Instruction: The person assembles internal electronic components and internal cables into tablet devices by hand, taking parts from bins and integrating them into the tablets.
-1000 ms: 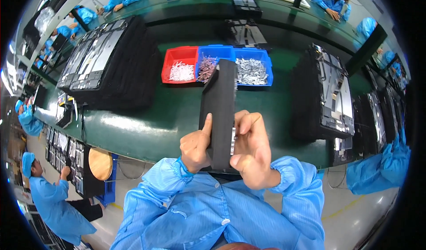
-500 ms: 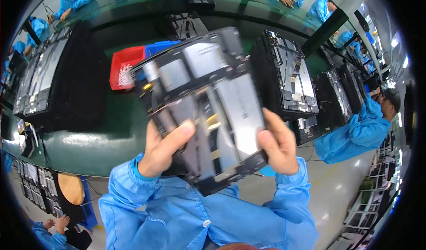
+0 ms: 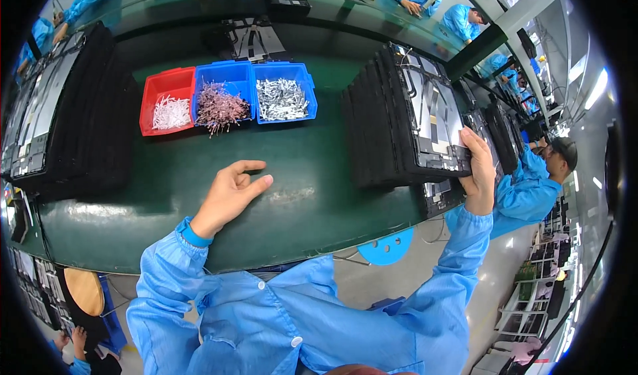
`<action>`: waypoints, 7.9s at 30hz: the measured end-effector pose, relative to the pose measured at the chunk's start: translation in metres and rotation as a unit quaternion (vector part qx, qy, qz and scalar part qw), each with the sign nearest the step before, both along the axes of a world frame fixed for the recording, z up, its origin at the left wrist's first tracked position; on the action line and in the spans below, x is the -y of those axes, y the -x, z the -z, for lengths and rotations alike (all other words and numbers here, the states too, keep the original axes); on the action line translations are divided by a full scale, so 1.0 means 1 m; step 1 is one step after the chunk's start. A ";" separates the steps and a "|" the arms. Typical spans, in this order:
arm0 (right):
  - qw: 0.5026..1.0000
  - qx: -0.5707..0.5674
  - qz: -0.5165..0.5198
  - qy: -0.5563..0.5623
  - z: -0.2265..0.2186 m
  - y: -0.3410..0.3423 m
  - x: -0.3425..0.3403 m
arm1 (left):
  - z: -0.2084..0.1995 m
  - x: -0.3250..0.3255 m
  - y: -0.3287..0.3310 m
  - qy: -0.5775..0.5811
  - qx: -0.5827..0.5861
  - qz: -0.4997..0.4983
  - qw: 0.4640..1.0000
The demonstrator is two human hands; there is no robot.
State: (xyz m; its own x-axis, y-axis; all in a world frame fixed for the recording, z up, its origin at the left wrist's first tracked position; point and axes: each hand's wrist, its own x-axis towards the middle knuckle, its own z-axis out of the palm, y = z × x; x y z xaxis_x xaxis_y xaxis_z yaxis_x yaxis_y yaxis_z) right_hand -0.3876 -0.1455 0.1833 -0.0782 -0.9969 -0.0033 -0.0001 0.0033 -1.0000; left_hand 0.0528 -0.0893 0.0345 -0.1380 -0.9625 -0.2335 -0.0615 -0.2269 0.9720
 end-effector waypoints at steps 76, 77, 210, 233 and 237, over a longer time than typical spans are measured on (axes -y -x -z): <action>0.848 -0.491 -0.197 0.016 0.115 -0.170 -0.067 | -0.036 -0.054 -0.085 0.101 0.434 0.186 0.876; 0.841 -0.498 -0.212 -0.019 0.114 -0.175 -0.066 | -0.036 -0.049 -0.086 0.102 0.435 0.185 0.875; 0.849 -0.284 -0.285 0.341 0.153 -0.305 -0.024 | -0.002 -0.048 -0.067 0.133 0.324 -0.059 0.935; 0.840 -0.290 -0.290 0.355 0.170 -0.304 -0.028 | 0.005 -0.035 -0.069 -0.115 0.029 -0.072 0.990; 0.838 -0.293 -0.286 0.361 0.171 -0.304 -0.028 | 0.008 -0.038 -0.063 -0.097 0.052 -0.093 0.990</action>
